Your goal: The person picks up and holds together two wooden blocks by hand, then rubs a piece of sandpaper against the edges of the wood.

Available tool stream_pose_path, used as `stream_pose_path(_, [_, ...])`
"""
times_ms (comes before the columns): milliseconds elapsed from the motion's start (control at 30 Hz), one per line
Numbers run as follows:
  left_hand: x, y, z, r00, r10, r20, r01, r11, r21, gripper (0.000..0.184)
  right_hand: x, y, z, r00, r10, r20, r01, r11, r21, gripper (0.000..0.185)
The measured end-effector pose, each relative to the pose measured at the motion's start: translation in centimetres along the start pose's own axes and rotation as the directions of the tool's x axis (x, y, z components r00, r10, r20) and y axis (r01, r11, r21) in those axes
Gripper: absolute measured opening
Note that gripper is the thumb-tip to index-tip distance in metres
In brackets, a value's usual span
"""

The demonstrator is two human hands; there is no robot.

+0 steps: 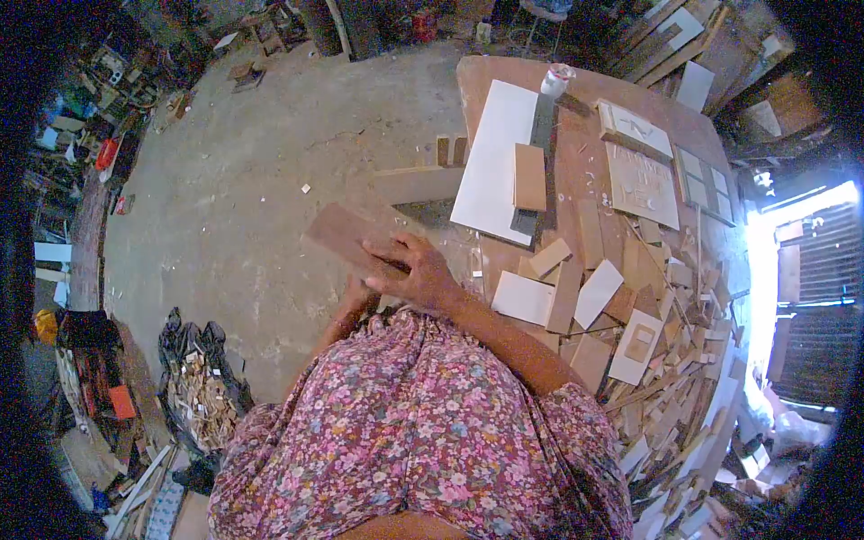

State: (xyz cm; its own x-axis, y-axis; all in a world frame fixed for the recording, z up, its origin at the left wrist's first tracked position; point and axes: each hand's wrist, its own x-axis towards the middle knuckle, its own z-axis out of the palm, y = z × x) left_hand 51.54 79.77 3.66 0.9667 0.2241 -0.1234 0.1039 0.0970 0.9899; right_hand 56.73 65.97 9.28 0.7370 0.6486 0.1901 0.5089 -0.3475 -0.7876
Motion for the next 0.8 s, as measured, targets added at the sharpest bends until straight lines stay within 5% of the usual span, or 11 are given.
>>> stream_pose_path(133, [-0.7,0.8,0.3,0.993,0.066,0.098,-0.102,0.892,0.440,0.058,1.5,2.9,-0.4,1.000,0.015,0.002,-0.015,0.996,0.085,0.053])
stream_pose_path(200, [-1.0,1.0,1.2,0.985,0.072,0.158,-0.142,0.856,0.497,0.061,2.4,4.1,-0.7,0.959,0.282,0.021,-0.281,0.943,0.179,0.053])
stream_pose_path(267, [-0.7,0.8,1.2,0.981,0.167,0.101,-0.194,0.882,0.429,0.059,2.1,4.9,0.2,0.983,0.147,-0.107,-0.137,0.986,0.097,0.053])
stream_pose_path(333, [-0.8,2.1,0.9,0.998,-0.041,-0.045,0.056,0.917,0.395,0.059,1.0,2.9,0.3,0.996,-0.052,-0.077,0.059,0.994,0.094,0.054])
stream_pose_path(367, [-0.5,1.0,0.1,0.968,-0.250,0.005,0.246,0.959,0.143,0.055,0.7,0.7,-0.4,0.999,0.018,0.027,-0.022,0.987,0.158,0.054])
stream_pose_path(400, [-0.4,0.5,-0.1,0.969,-0.247,0.010,0.243,0.959,0.147,0.055,0.3,0.2,-0.7,1.000,0.019,0.020,-0.022,0.987,0.158,0.054])
stream_pose_path(467, [-0.7,-0.5,-0.5,0.997,0.048,0.064,-0.057,0.987,0.151,0.054,-0.2,-0.1,-0.9,0.998,-0.038,0.056,0.033,0.996,0.087,0.052])
stream_pose_path(500, [-1.0,-1.2,-0.5,0.997,0.046,0.059,-0.054,0.987,0.153,0.054,-0.2,0.3,-0.8,0.997,-0.039,0.059,0.034,0.995,0.091,0.052])
stream_pose_path(567, [-0.7,-2.1,-0.1,0.981,-0.051,0.187,-0.053,0.858,0.511,0.057,0.7,2.2,-0.7,0.998,0.047,-0.031,-0.047,0.999,-0.009,0.054])
stream_pose_path(667, [-0.9,-0.9,1.1,0.975,0.137,0.174,-0.206,0.849,0.487,0.061,1.9,4.7,-0.4,0.986,0.169,-0.006,-0.167,0.980,0.112,0.055])
stream_pose_path(800, [-0.6,1.5,0.8,0.992,-0.124,-0.001,0.117,0.937,0.328,0.051,0.7,1.3,0.0,0.998,0.002,0.055,-0.007,0.996,0.094,0.055])
